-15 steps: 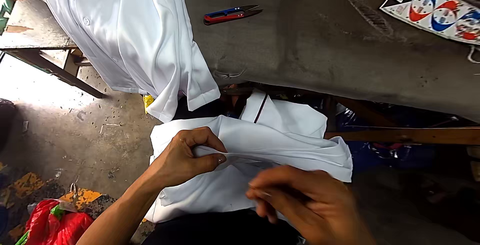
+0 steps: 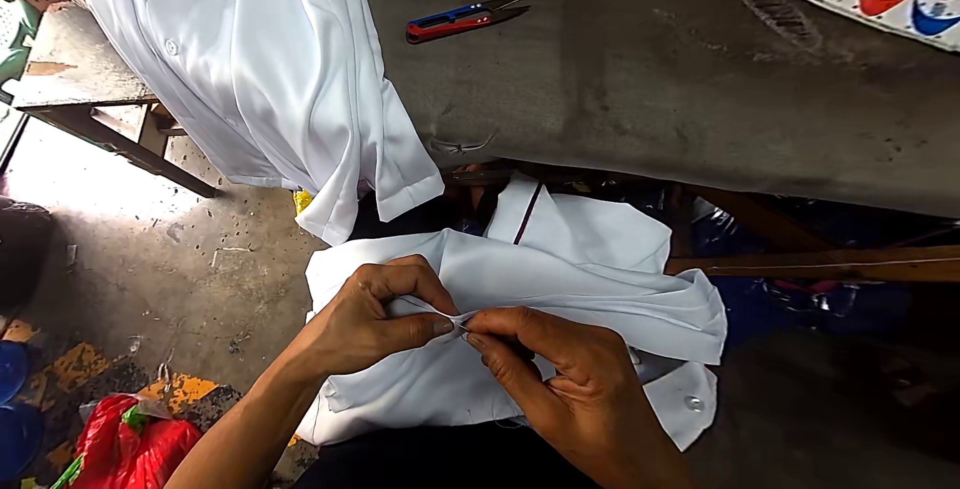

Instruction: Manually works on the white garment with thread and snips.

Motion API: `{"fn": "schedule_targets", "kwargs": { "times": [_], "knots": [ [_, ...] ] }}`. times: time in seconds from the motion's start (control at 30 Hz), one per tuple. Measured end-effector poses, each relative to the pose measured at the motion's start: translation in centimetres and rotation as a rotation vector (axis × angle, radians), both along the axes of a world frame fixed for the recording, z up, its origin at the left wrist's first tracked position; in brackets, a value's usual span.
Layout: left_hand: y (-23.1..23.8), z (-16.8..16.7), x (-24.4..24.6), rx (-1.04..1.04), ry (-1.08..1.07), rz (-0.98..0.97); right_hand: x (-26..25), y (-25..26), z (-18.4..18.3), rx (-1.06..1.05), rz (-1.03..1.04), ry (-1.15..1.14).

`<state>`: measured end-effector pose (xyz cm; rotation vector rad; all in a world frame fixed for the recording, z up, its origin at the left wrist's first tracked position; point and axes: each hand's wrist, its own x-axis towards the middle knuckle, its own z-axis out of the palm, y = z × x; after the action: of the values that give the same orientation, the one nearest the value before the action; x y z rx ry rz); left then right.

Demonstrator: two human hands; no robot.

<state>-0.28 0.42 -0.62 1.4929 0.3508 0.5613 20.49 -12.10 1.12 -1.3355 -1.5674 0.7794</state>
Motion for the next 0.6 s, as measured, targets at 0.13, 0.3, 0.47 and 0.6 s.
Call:
{"fn": "schedule_targets", "kwargs": {
  "times": [0.13,0.3,0.47,0.6],
  "knots": [
    [-0.04,0.07,0.04,-0.004,-0.003,0.002,-0.04,-0.04,0.02,0.007,-0.010,-0.018],
    [-0.08,0.00,0.03,-0.005,-0.007,0.007,0.04,-0.05,0.05,0.009,-0.010,-0.029],
    [-0.12,0.12,0.02,-0.006,0.001,-0.002,-0.10,-0.06,0.20,0.010,-0.025,-0.039],
    [-0.14,0.29,0.10,-0.009,0.017,0.000,-0.20,-0.08,0.27,-0.002,-0.029,-0.053]
  ]
}}
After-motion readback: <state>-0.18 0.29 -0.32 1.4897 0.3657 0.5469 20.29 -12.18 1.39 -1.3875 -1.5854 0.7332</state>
